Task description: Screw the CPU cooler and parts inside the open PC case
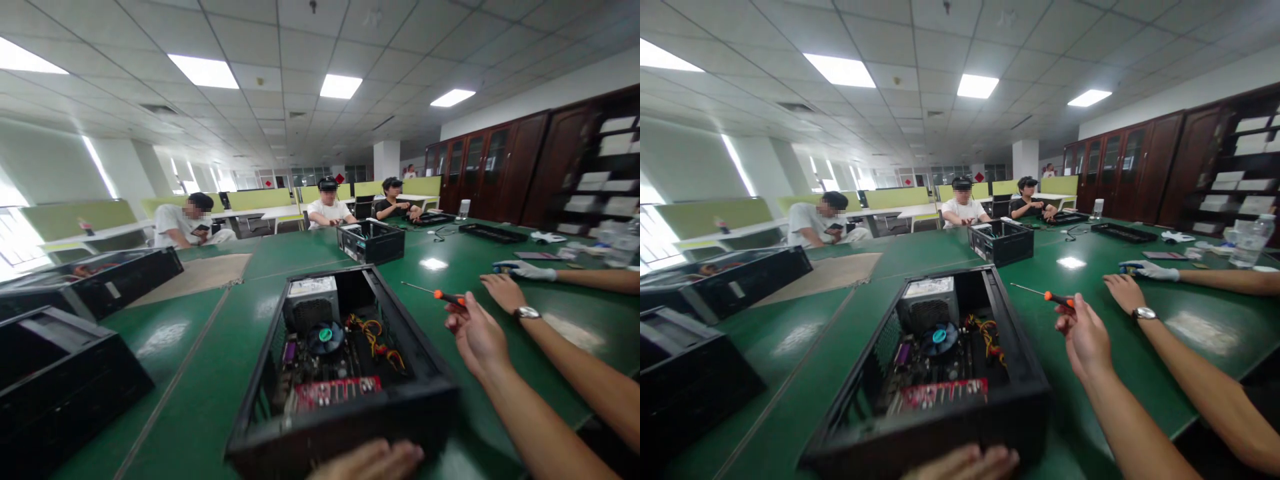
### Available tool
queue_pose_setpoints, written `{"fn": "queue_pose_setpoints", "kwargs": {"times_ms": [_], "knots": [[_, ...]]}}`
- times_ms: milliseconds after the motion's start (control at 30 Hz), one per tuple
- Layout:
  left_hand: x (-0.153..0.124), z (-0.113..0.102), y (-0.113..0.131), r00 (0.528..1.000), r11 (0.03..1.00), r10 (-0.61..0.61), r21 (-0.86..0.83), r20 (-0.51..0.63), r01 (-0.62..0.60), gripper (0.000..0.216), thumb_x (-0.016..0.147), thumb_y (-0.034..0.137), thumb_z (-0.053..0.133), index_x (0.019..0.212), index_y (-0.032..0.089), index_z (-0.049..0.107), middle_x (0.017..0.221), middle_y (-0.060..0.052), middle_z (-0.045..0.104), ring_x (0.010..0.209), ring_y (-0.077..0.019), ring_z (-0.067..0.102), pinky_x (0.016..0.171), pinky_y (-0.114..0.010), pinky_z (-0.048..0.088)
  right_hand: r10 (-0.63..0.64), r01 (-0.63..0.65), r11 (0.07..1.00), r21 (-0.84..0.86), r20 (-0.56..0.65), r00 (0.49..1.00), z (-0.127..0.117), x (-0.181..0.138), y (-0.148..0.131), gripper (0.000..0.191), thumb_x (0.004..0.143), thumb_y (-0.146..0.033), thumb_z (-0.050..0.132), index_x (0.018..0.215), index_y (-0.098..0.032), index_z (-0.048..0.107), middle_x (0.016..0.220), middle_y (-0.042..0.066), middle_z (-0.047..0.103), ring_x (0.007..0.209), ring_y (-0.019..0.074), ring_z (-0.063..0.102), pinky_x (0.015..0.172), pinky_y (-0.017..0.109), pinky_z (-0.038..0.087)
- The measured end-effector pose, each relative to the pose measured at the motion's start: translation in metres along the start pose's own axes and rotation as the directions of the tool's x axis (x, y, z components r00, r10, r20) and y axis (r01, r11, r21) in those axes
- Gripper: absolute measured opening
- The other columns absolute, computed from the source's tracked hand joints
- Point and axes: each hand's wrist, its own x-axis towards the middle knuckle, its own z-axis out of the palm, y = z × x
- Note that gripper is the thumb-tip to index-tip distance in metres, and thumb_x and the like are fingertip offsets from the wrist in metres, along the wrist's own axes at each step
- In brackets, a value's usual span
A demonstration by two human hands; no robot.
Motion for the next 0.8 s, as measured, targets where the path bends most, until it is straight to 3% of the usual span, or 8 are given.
{"fn": "queue_pose_setpoints", "kwargs": {"times_ms": [67,100,133,233,300,433,533,800], "knots": [[0.021,0.008,-0.069,0.989,0.989,-0.143,-0.037,0.035,0.144,0.053,0.095,0.036,0.059,0.146,0.035,0.048,0.150,-0.001,0.053,0.136,-0.0220,0.050,0.118,-0.041,0.035,-0.011,0.009,0.999,-0.049,-0.035,0.999,-0.003,-0.004,0.019,0.050,0.079,-0.065,0.067,0.094,-0.019,0.055,0.072,-0.004,0.061,0.050,0.0069,0.051,0.051,0.020,0.044],[0.032,0.013,-0.103,0.892,0.885,-0.444,-0.112,0.084,0.452,0.054,0.089,0.037,0.066,0.140,0.042,0.054,0.148,0.006,0.055,0.140,-0.0196,0.046,0.123,-0.036,0.026,-0.010,0.007,0.996,-0.089,-0.033,0.999,-0.003,-0.008,0.030,0.050,0.080,-0.067,0.064,0.095,-0.020,0.054,0.072,-0.005,0.061,0.050,0.0070,0.050,0.051,0.020,0.043],[0.043,0.019,-0.132,0.770,0.764,-0.635,-0.103,0.062,0.637,0.051,0.089,0.037,0.062,0.140,0.033,0.057,0.149,-0.003,0.055,0.143,-0.0276,0.042,0.124,-0.047,0.020,0.003,-0.005,0.990,-0.141,-0.011,1.000,-0.001,-0.013,0.041,0.051,0.081,-0.068,0.063,0.095,-0.020,0.054,0.071,-0.004,0.061,0.049,0.0075,0.050,0.049,0.020,0.042],[0.063,0.044,-0.186,0.454,0.448,-0.891,-0.120,0.028,0.886,0.054,0.095,0.041,0.045,0.134,0.007,0.061,0.139,-0.031,0.056,0.135,-0.0511,0.044,0.105,-0.077,0.027,0.112,-0.059,0.938,-0.343,0.137,0.984,0.006,-0.029,0.070,0.056,0.077,-0.070,0.064,0.093,-0.017,0.059,0.063,-0.002,0.063,0.042,0.0107,0.049,0.042,0.023,0.036],[0.063,0.061,-0.193,0.332,0.328,-0.943,-0.175,-0.008,0.928,0.057,0.095,0.044,0.044,0.133,0.005,0.060,0.141,-0.034,0.053,0.135,-0.0535,0.043,0.101,-0.078,0.030,0.189,-0.056,0.886,-0.461,0.248,0.950,0.009,-0.034,0.083,0.056,0.076,-0.069,0.064,0.091,-0.016,0.062,0.058,-0.001,0.062,0.038,0.0125,0.048,0.040,0.025,0.034],[0.047,0.080,-0.187,0.332,0.355,-0.935,-0.360,-0.126,0.863,0.048,0.095,0.042,0.045,0.132,0.015,0.059,0.147,-0.019,0.053,0.137,-0.0356,0.048,0.115,-0.056,0.031,0.231,0.041,0.796,-0.604,0.366,0.901,0.011,-0.033,0.087,0.046,0.085,-0.064,0.053,0.087,-0.019,0.062,0.057,-0.003,0.056,0.045,0.0139,0.050,0.046,0.025,0.036],[0.038,0.081,-0.190,0.335,0.395,-0.919,-0.505,-0.210,0.767,0.043,0.096,0.041,0.041,0.125,0.016,0.061,0.132,-0.015,0.064,0.119,-0.0268,0.062,0.107,-0.040,0.044,0.226,0.135,0.732,-0.668,0.425,0.877,0.010,-0.033,0.080,0.035,0.085,-0.055,0.057,0.084,-0.020,0.059,0.064,-0.003,0.056,0.060,0.0158,0.055,0.057,0.026,0.041],[0.040,0.074,-0.192,0.283,0.413,-0.910,-0.740,-0.304,0.532,0.046,0.095,0.053,0.037,0.104,0.019,0.066,0.096,-0.007,0.073,0.083,-0.0228,0.069,0.080,-0.033,0.054,0.286,0.372,0.569,-0.734,0.600,0.747,0.009,-0.054,0.073,0.023,0.067,-0.022,0.070,0.080,-0.021,0.051,0.072,-0.005,0.055,0.065,0.0131,0.048,0.062,0.025,0.034]]}}
